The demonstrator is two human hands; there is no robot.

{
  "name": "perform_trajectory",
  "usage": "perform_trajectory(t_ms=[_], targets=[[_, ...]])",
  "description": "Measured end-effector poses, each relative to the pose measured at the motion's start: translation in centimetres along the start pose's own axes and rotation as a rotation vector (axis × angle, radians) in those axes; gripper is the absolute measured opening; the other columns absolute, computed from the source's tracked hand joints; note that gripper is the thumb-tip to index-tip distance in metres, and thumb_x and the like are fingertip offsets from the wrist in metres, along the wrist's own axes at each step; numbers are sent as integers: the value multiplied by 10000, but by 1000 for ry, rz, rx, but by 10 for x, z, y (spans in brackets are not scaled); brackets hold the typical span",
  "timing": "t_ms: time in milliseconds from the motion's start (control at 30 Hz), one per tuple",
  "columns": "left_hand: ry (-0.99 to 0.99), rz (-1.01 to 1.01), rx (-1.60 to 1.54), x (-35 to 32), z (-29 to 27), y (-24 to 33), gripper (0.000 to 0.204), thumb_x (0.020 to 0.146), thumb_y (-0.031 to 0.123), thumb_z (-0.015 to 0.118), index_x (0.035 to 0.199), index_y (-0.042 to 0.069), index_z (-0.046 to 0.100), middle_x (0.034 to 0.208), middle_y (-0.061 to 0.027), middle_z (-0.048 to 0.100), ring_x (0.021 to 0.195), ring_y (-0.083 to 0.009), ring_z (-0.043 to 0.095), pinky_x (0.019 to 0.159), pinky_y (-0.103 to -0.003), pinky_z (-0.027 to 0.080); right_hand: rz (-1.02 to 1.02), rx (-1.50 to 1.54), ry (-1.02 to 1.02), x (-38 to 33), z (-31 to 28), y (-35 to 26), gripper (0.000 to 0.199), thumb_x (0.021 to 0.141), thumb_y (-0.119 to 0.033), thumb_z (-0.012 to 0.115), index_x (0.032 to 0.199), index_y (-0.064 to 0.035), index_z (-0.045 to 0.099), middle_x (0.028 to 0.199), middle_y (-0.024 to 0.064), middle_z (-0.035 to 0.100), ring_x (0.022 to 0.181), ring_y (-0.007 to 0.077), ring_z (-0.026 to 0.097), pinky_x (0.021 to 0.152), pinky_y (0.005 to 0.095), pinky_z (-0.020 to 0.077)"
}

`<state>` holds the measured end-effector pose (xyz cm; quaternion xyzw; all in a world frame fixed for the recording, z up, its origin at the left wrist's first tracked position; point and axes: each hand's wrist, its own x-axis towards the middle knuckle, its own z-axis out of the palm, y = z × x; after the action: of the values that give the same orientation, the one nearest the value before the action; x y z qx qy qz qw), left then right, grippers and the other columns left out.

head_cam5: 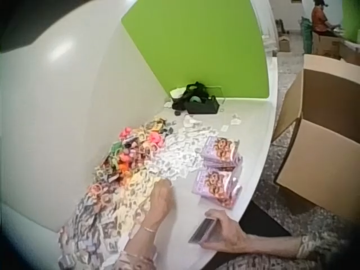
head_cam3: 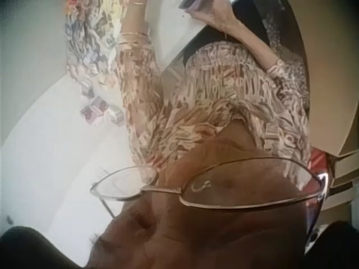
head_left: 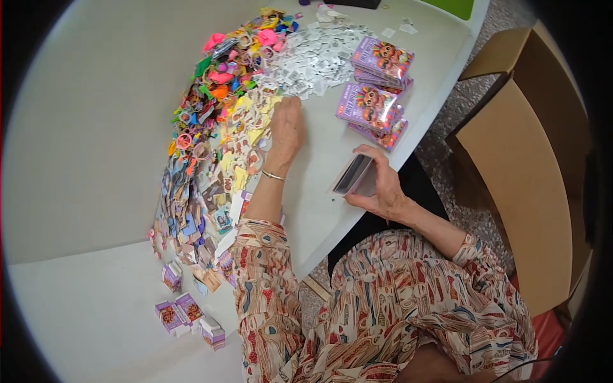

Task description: Organizing small product packets and stacking them neatly into a large cardboard shipping box.

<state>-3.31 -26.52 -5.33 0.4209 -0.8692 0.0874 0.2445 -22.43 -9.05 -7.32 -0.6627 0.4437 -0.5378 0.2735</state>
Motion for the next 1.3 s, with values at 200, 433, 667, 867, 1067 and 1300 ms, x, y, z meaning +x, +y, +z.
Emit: perform_trajectory(t_ms=[200,433,667,867,1067,1300], targets=[[-2,-294,-234,-4,-31,4,180,822,0,602,1002,7,598,861,-175,641,764,-307,629,675,-379,489,-211,21,-7,-6,3,12,919,579,-133,865,1293,-7,301,1243,231,480,1103,389,538,924,396,465],[168,-511,-624,-21,-127,76,188,857,43,647,1037,6,609,843,-83,639,716,-125,597,655,-258,482,-173,-96,-27,-5,-1,6,920,570,-139,865,1299,-1,323,1208,224,494,1055,370,552,879,374,480],[90,-239,-450,-50,-143,137,215,813,-82,625,1012,-1,616,941,-112,642,819,-196,621,728,-286,502,-65,-185,-78,5,1,-14,785,618,-121,805,1260,28,378,1041,197,495,919,374,529,799,399,455],[-9,-90,-112,-60,-123,133,326,751,-37,603,1076,-34,576,1109,-160,561,893,-290,579,739,-348,501,-31,-234,-141,7,4,-21,846,621,-162,805,1286,62,332,1099,238,494,1004,398,514,879,432,434],[75,-419,-417,-60,-142,92,147,869,50,623,984,-33,660,937,-132,659,844,-215,652,721,-287,512,-22,-269,-121,16,9,-22,805,654,-166,784,1281,62,334,1075,231,494,971,390,515,839,423,450],[-6,-834,-406,-94,-108,-4,164,836,90,656,974,11,693,876,-134,679,743,-224,638,665,-314,497,-39,-313,-82,19,10,-23,803,663,-205,785,1278,57,340,1062,222,500,958,378,515,804,428,467]])
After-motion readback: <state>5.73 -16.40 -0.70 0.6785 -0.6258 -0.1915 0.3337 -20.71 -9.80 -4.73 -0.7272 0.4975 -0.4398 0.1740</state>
